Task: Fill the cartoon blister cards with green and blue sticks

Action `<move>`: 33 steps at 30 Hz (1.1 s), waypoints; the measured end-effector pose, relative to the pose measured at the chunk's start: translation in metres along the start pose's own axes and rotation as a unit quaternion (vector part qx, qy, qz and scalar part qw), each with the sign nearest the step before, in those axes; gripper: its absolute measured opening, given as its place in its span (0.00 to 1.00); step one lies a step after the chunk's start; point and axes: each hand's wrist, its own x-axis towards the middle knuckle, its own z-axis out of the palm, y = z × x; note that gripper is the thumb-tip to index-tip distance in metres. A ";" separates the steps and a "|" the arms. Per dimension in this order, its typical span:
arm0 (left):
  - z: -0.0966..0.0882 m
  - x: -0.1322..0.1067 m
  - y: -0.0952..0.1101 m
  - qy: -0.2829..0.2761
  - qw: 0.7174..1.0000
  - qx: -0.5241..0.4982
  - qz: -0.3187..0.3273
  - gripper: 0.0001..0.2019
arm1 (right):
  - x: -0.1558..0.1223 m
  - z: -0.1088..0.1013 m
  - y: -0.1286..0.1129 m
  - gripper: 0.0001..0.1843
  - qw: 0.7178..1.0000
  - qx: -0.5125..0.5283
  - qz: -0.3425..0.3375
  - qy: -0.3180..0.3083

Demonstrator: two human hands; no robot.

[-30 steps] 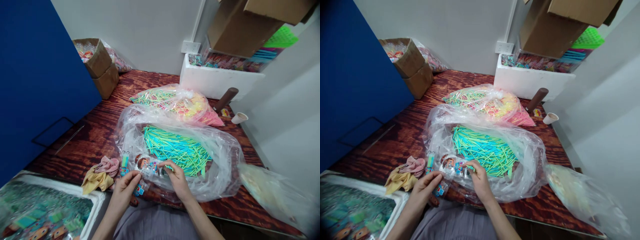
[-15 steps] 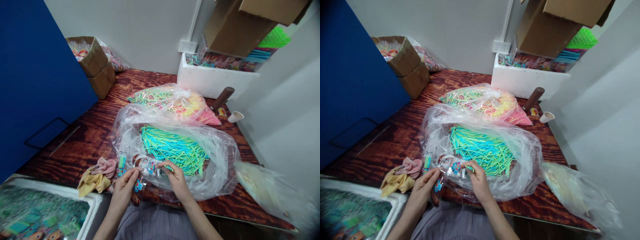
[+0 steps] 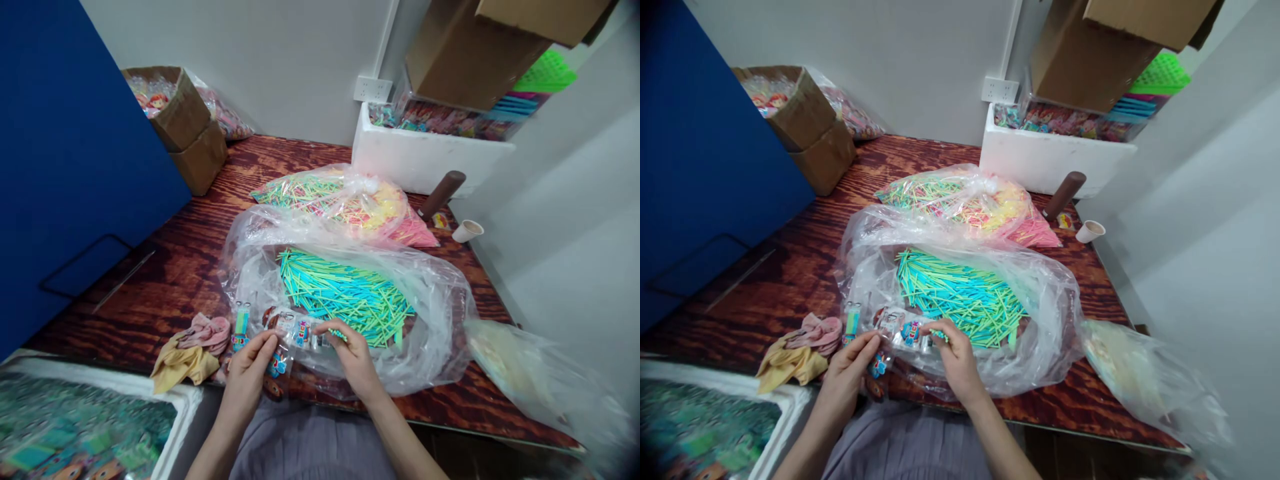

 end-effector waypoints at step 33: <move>-0.007 -0.005 -0.003 -0.017 0.998 -0.034 -0.046 0.24 | 0.080 -0.049 0.010 0.16 0.931 -0.364 -0.016 0.010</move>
